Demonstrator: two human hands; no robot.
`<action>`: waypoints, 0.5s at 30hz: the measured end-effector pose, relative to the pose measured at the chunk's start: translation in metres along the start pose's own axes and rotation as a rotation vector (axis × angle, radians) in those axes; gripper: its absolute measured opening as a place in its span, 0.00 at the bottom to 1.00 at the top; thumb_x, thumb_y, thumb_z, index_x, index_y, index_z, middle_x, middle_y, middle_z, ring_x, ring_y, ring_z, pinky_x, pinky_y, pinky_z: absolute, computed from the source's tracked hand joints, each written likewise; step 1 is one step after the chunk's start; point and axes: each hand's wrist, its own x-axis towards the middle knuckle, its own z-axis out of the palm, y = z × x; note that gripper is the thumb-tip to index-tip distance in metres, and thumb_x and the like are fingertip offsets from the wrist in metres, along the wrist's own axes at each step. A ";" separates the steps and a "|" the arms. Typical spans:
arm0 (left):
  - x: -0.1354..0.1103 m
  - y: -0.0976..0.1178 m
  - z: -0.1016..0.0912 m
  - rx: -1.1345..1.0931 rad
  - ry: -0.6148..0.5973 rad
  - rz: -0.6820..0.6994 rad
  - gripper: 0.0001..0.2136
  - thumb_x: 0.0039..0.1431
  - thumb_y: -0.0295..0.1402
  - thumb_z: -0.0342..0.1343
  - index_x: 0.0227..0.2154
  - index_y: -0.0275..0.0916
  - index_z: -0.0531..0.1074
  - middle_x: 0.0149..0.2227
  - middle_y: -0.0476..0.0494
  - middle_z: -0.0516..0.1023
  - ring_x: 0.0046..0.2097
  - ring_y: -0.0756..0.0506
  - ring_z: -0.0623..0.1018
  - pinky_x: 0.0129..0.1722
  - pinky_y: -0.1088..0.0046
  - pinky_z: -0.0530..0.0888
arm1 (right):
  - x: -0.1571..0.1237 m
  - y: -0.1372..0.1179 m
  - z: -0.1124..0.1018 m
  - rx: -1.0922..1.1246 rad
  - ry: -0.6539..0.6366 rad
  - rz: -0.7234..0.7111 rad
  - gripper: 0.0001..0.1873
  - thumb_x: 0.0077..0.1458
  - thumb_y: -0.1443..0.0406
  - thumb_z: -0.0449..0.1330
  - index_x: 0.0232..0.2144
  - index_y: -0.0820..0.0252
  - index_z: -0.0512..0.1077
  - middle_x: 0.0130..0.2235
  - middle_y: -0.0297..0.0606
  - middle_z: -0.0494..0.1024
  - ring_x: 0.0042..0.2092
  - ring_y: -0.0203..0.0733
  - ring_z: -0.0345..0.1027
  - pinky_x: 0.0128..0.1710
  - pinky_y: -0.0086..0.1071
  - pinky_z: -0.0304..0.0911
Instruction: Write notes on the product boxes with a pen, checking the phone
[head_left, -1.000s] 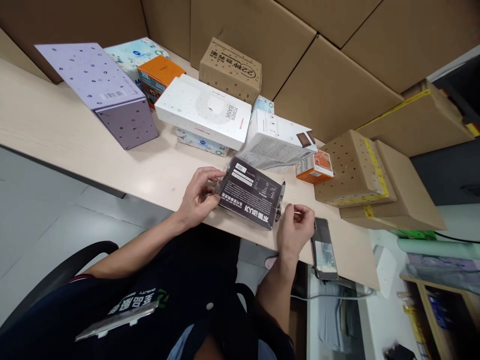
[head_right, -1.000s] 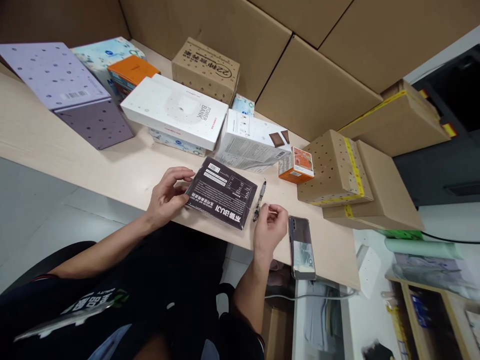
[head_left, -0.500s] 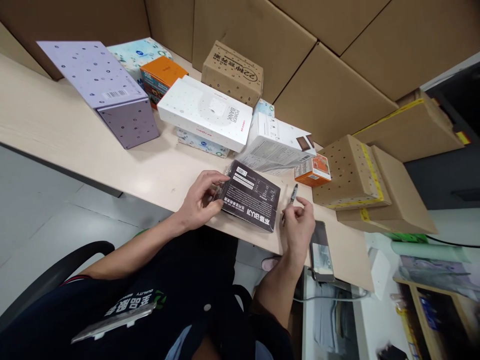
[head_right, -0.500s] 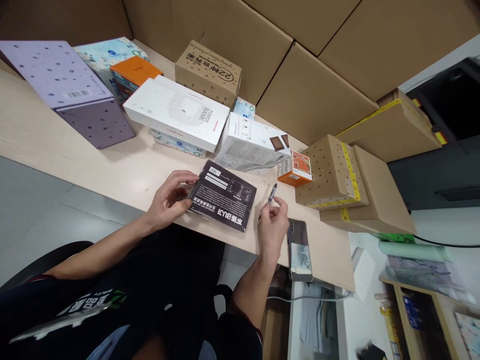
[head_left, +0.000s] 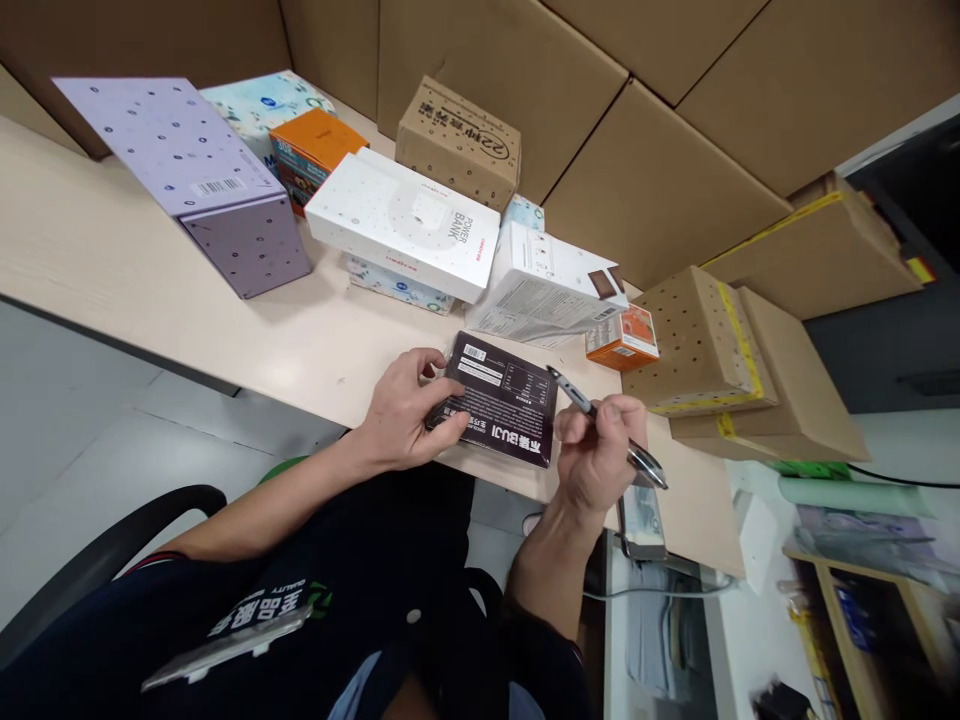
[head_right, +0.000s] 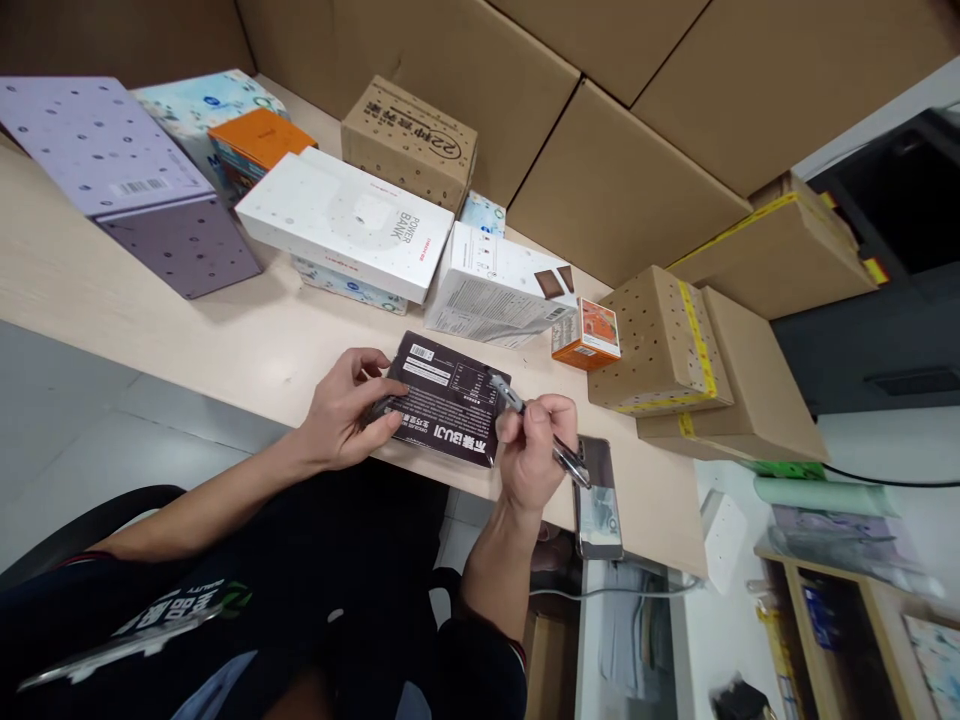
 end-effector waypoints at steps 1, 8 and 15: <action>0.000 0.001 0.000 0.045 0.013 0.054 0.14 0.65 0.42 0.54 0.41 0.36 0.78 0.48 0.34 0.71 0.48 0.38 0.73 0.44 0.57 0.75 | 0.000 0.001 0.004 -0.021 -0.020 0.033 0.07 0.62 0.58 0.59 0.34 0.53 0.69 0.18 0.23 0.67 0.19 0.33 0.60 0.23 0.29 0.59; 0.000 0.006 0.005 0.152 -0.099 0.282 0.17 0.65 0.39 0.55 0.54 0.42 0.75 0.52 0.41 0.82 0.61 0.33 0.73 0.63 0.47 0.58 | 0.004 0.000 0.014 -0.287 -0.240 0.193 0.09 0.59 0.59 0.64 0.41 0.55 0.75 0.31 0.32 0.82 0.31 0.37 0.74 0.36 0.34 0.69; 0.001 0.005 0.007 0.127 -0.085 0.266 0.16 0.63 0.37 0.58 0.51 0.42 0.77 0.50 0.42 0.84 0.58 0.33 0.76 0.62 0.47 0.59 | 0.003 0.001 0.020 -0.536 -0.254 0.189 0.11 0.62 0.54 0.61 0.37 0.55 0.73 0.28 0.30 0.79 0.31 0.37 0.73 0.35 0.33 0.67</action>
